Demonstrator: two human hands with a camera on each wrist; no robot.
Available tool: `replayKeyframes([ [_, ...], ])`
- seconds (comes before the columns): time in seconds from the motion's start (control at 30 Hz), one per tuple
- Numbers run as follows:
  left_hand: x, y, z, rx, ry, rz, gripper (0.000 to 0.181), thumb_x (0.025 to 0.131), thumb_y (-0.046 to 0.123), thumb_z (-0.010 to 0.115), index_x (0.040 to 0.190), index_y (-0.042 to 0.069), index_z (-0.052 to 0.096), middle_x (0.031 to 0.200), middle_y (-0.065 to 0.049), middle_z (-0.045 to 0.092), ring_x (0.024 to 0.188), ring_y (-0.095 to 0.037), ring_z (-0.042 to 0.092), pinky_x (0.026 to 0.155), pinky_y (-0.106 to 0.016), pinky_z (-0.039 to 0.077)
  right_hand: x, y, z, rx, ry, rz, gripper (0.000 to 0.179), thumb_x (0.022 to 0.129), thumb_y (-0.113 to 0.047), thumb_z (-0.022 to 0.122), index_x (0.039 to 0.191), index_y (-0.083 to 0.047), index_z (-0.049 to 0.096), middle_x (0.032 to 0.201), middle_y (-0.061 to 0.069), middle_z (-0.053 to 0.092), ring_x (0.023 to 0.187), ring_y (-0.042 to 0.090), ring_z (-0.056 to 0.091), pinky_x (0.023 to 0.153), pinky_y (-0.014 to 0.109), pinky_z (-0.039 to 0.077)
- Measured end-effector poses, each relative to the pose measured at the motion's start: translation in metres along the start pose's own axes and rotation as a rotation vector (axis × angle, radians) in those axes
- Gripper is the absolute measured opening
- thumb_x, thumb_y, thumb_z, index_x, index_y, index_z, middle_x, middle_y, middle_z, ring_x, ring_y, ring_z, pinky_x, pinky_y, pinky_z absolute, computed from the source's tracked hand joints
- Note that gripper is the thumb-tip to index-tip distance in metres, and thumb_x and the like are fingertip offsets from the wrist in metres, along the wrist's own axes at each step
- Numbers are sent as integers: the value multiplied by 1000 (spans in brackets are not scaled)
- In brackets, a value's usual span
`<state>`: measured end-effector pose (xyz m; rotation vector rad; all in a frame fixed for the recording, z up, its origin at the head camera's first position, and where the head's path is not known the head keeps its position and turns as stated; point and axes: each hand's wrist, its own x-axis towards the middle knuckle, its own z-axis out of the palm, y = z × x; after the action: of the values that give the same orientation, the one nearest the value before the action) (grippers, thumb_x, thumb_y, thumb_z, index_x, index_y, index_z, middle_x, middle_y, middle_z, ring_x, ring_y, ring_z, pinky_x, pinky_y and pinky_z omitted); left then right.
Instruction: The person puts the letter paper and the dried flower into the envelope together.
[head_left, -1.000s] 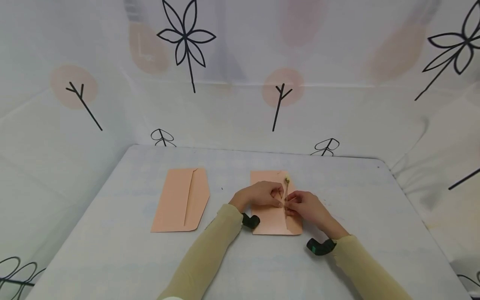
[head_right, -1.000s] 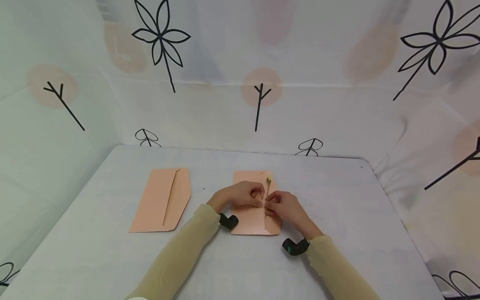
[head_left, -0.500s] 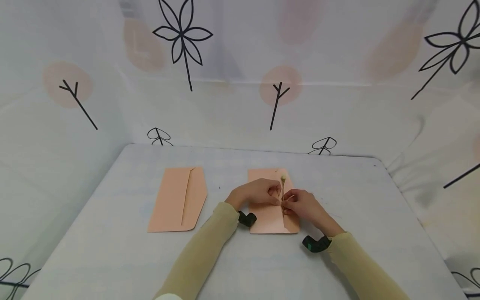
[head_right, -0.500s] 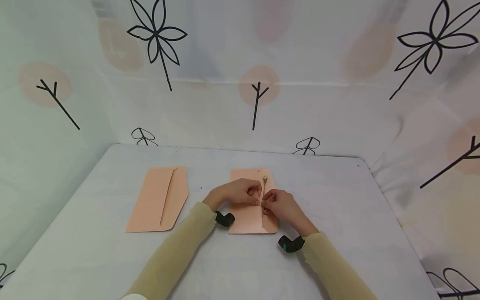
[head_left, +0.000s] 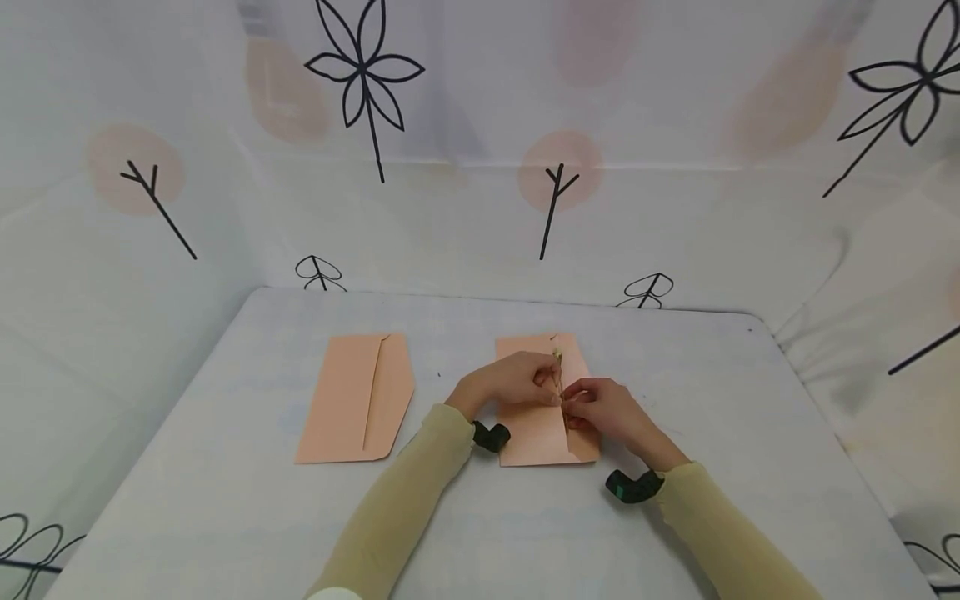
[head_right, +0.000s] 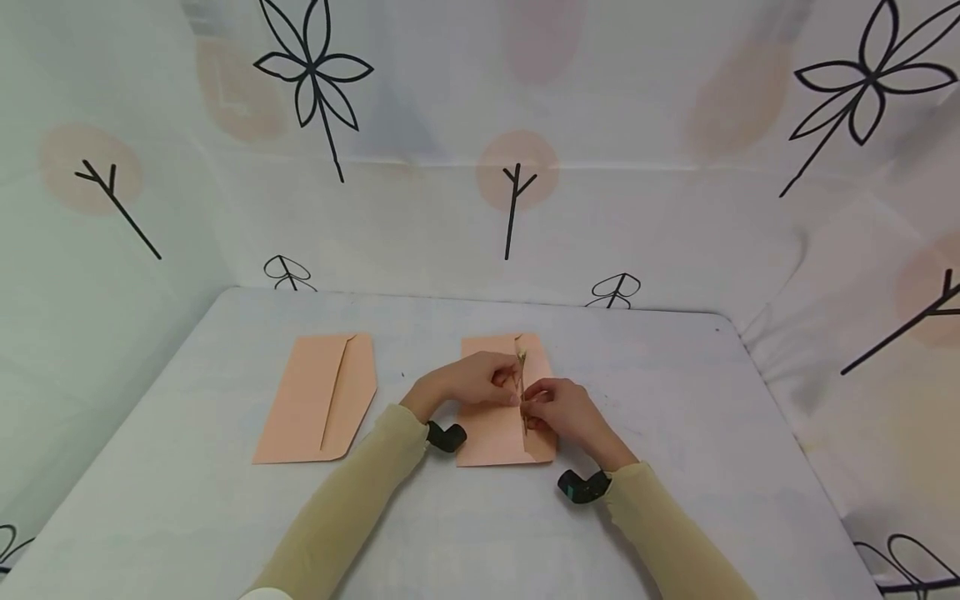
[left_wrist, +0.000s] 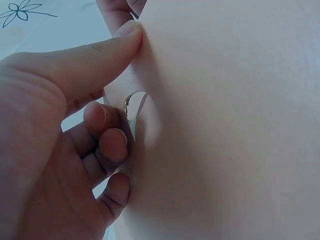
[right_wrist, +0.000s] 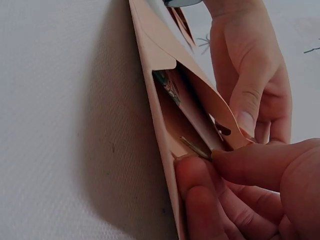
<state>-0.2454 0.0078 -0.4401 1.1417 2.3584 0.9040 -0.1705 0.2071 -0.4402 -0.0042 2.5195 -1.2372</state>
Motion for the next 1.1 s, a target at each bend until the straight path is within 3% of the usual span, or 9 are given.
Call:
replayKeyframes([
  [0.3,-1,-1,1,-17,3,-3,22,90,29,75,97,18,56,72,4,44,68,-8,46,62,-21,34,-1,0,4,-10,-14,-28,22,95,-14,63,113,-2,67,84,3,69,75,16,63,69,31,51],
  [0.63,-2,-2,-1,-32,27,22,22,91,28,74,96,18,56,71,4,42,67,-8,44,62,-21,33,0,3,3,100,-25,-30,22,96,-13,62,114,0,66,93,6,71,81,17,64,72,29,53],
  [1.1,-4,0,-2,-63,53,34,22,90,25,75,96,16,56,71,4,42,68,-8,45,62,-22,34,-2,0,3,-48,-23,-43,20,94,-15,65,110,-5,69,81,2,68,75,17,58,67,31,45],
])
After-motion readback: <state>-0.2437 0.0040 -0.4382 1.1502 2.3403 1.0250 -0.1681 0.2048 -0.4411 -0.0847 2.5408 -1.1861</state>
